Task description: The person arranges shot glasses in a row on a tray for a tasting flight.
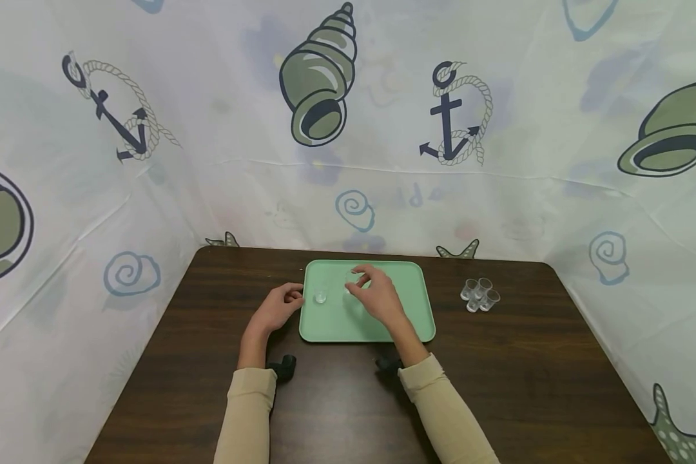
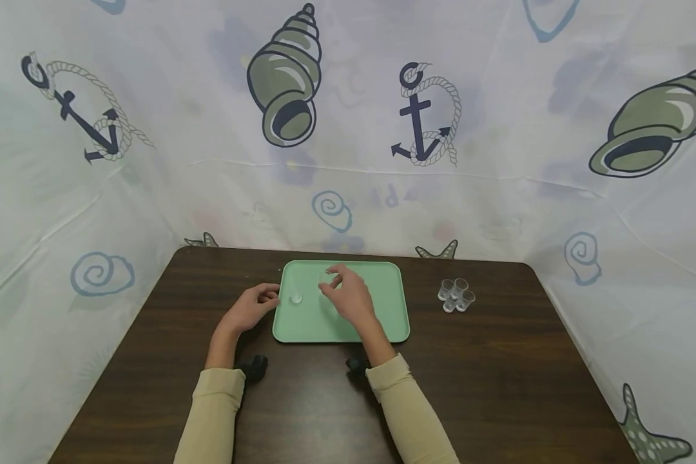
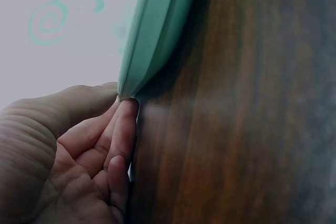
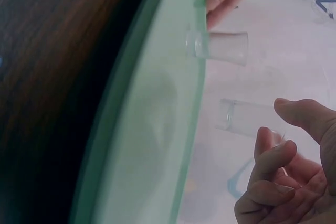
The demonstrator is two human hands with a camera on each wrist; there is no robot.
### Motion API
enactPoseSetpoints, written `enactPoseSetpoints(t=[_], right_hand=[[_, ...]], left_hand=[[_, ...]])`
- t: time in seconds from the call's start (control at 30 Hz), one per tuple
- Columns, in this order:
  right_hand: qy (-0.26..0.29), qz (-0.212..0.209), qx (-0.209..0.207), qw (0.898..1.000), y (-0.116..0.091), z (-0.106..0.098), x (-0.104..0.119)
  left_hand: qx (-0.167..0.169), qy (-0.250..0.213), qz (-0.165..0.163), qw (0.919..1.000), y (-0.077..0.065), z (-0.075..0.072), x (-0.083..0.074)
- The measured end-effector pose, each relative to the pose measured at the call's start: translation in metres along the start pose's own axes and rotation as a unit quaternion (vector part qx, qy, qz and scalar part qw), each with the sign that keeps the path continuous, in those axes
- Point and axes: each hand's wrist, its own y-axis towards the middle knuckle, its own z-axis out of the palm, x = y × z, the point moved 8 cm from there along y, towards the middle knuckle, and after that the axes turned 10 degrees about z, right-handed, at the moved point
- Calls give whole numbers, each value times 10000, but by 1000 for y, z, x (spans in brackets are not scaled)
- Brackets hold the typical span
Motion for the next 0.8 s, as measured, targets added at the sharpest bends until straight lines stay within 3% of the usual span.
enactPoseSetpoints(t=[0.43, 0.8], right_hand=[[-236, -111, 301, 9992, -2, 27, 9], [-413, -45, 349, 9985, -1, 37, 6]], left_hand=[[27, -40, -22, 10000, 0, 2, -1], [7, 58, -19, 10000, 4, 0, 3]])
